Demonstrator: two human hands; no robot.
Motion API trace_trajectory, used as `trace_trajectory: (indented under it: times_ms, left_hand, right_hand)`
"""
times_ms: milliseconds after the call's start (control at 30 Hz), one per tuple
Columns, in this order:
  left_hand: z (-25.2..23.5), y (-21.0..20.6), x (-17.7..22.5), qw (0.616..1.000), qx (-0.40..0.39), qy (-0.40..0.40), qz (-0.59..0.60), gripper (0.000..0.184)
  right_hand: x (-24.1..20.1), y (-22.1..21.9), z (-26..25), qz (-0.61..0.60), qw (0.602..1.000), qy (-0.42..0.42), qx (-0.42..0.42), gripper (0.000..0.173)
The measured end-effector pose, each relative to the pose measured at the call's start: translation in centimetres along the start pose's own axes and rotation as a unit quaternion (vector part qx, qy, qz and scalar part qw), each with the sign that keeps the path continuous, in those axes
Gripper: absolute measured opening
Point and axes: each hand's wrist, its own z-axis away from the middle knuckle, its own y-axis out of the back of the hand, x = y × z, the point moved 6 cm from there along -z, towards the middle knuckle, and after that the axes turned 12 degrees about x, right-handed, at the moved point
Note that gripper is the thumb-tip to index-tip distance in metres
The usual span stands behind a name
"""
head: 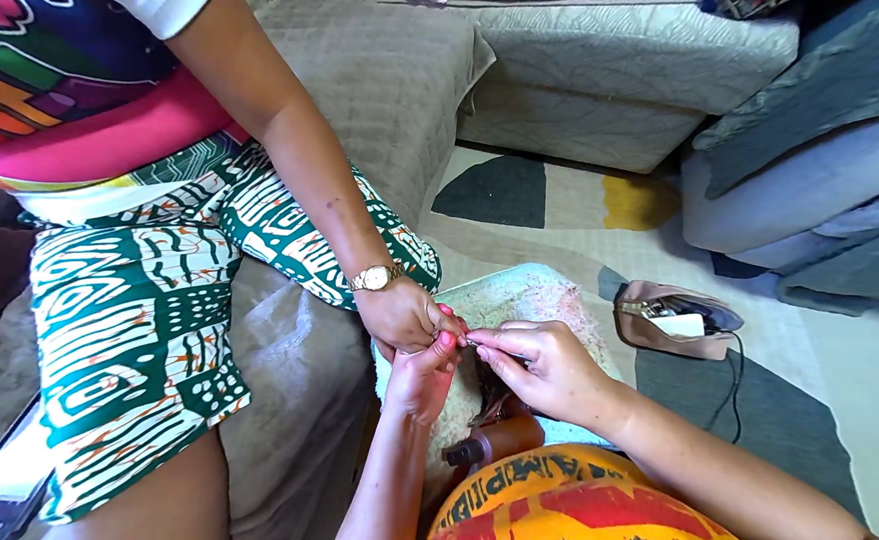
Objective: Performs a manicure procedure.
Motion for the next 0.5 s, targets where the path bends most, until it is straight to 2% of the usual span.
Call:
trace_trajectory:
  times_ms: [500]
  left_hand:
    - [-0.04, 0.03, -0.03, 1.0, 0.016, -0.022, -0.01, 0.029]
  right_hand:
    - [-0.23, -0.08, -0.08, 0.023, 1.0, 0.007, 0.016, 0.027]
